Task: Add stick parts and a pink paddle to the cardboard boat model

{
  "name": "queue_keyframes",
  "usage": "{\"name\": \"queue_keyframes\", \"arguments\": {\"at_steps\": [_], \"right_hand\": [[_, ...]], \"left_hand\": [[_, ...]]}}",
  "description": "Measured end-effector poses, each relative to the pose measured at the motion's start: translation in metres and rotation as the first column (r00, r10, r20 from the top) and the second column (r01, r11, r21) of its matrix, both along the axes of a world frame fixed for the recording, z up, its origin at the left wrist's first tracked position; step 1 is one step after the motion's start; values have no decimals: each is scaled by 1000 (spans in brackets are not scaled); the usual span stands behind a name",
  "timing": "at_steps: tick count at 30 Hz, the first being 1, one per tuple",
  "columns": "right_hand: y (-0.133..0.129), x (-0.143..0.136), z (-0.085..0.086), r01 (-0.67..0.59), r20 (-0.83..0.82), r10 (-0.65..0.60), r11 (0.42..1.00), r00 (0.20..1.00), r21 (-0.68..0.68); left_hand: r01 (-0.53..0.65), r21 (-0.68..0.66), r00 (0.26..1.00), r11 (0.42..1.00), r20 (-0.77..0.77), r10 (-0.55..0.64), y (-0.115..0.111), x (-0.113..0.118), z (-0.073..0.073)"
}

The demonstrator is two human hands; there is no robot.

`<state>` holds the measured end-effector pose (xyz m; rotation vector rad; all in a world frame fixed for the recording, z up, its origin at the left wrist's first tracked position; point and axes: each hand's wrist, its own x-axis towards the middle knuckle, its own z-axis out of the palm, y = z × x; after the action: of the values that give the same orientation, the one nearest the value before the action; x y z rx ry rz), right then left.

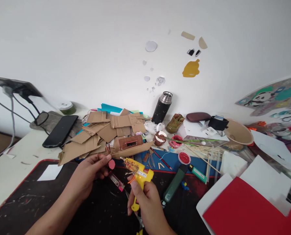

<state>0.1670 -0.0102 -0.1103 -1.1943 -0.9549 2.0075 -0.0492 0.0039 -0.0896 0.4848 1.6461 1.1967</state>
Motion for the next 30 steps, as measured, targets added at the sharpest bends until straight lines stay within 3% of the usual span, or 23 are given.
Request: {"name": "queue_keyframes", "arguments": {"at_steps": [10,30], "right_hand": [[0,1,1,-19,7,19,998,1000,61],[-1,1,1,-13,21,13,999,1000,38]], "left_hand": [[-10,17,1000,1000,6,9,-1,0,-2],[-6,34,1000,999,-15,7,0,2,-2]]}}
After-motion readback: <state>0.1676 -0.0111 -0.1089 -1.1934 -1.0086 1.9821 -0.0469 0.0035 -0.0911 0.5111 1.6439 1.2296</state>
